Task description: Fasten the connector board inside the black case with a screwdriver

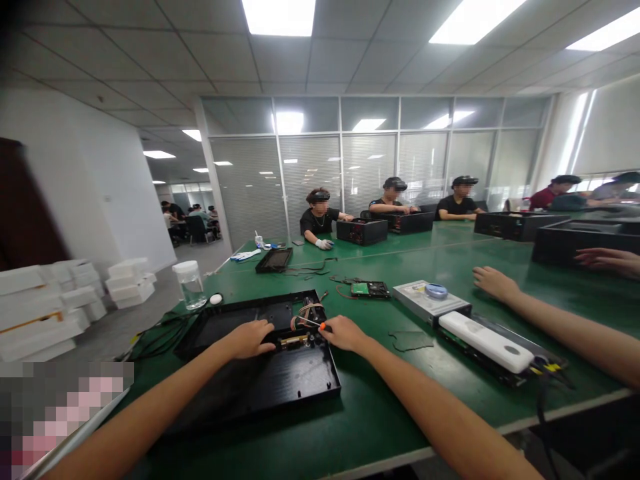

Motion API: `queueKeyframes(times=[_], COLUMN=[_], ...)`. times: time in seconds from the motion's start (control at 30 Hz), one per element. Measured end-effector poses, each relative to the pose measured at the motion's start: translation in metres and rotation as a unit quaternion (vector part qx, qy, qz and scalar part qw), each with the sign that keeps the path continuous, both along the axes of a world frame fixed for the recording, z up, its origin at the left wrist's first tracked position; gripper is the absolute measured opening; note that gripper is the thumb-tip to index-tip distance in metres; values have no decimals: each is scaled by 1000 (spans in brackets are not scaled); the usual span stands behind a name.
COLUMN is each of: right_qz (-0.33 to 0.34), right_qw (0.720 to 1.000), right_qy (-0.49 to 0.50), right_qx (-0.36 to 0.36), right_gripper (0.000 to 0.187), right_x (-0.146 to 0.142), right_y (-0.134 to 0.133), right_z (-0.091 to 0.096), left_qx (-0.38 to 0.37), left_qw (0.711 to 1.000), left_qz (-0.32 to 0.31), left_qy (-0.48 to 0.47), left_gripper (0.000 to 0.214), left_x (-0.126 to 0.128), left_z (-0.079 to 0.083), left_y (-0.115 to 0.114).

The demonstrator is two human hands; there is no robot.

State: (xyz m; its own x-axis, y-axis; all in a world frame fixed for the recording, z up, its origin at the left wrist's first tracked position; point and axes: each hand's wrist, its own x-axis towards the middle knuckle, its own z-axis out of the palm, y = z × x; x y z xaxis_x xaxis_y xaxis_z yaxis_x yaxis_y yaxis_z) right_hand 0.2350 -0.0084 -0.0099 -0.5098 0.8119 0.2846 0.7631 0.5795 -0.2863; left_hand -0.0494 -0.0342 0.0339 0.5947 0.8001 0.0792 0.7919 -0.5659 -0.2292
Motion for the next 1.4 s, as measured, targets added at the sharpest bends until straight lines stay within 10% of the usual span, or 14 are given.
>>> queueKeyframes(times=[0.33, 0.53, 0.77, 1.4], right_qz=[20, 21, 20, 29], right_qw=[998, 963, 960, 956], right_qy=[63, 222, 243, 242], right_qx=[-9, -150, -139, -165], right_gripper=[37, 35, 33, 33], right_x=[-20, -9, 4, 4], right_y=[-1, 13, 18, 21], right_z=[-10, -15, -16, -19], left_qx=[-40, 35, 120, 105], left_qw=[986, 976, 942, 962], left_qz=[130, -208, -310, -246], left_qy=[92, 53, 51, 46], left_gripper=[44, 19, 18, 20], left_x=[25, 59, 50, 49], left_z=[15, 4, -20, -23], left_y=[-16, -11, -3, -6])
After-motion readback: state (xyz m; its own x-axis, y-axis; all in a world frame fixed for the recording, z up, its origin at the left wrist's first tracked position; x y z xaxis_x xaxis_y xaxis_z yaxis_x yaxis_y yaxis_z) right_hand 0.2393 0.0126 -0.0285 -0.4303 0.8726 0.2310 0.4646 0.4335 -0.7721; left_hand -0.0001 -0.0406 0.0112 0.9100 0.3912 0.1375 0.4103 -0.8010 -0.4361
